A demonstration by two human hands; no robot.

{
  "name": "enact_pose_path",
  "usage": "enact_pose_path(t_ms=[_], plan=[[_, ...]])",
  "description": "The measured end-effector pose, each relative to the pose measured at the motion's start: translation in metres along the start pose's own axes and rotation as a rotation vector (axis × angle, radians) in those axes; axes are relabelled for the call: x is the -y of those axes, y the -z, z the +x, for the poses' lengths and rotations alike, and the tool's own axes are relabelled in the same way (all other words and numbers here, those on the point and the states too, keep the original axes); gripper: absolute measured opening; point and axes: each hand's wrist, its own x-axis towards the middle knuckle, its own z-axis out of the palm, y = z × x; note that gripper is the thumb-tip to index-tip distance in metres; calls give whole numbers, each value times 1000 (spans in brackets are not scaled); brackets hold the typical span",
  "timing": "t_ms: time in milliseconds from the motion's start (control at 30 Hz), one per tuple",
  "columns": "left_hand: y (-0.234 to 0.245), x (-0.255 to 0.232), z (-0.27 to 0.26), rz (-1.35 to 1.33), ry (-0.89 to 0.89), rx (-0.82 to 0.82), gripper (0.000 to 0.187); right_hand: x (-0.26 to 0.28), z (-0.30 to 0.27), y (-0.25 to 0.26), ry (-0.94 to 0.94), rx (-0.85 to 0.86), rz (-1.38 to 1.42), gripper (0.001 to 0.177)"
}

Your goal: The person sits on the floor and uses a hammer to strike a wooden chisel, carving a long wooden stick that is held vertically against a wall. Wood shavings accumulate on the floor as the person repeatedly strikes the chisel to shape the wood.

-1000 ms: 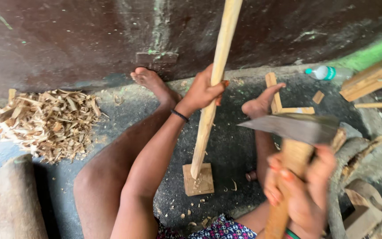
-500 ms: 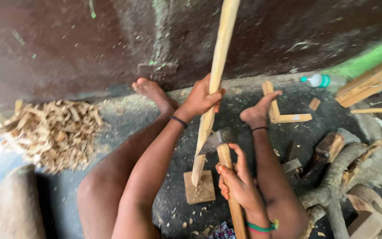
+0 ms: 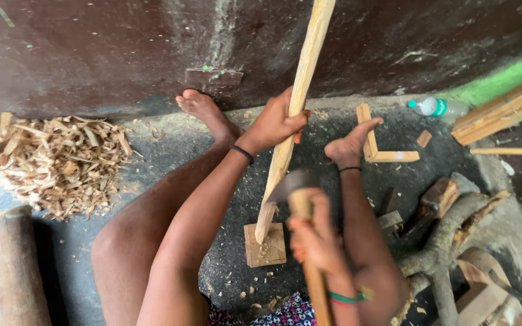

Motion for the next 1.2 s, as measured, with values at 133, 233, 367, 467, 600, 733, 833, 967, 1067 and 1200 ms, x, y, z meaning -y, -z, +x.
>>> enact_pose_path(t_ms=[133, 233, 367, 467, 600, 733, 833, 967, 1067, 1200], plan=[[2, 19, 4, -54, -25, 40, 29, -28, 12, 4, -188, -44, -33, 62], [2, 15, 0, -52, -54, 33, 33, -15, 11, 2, -105, 42, -127, 63], [0, -3, -4, 19, 11, 18, 43, 44, -11, 5, 50, -10, -71, 59], [1, -13, -2, 51, 36, 7, 39, 93, -41, 14, 312, -48, 75, 64], [0, -16, -1, 64, 35, 0, 38, 97, -54, 25, 412, -47, 175, 64], [-1, -9, -1, 96, 39, -14, 34, 18, -11, 13, 31, -25, 82, 61], [3, -3, -2, 49, 28, 8, 41, -27, 9, -3, -151, 5, 22, 63], [2, 3, 5, 43, 1, 17, 38, -28, 4, 2, -130, 34, -31, 64], [2, -2, 7, 44, -19, 5, 43, 13, 8, 1, -51, -18, -31, 64], [1, -1, -5, 103, 21, 2, 35, 86, -31, 15, 187, -75, -53, 60]])
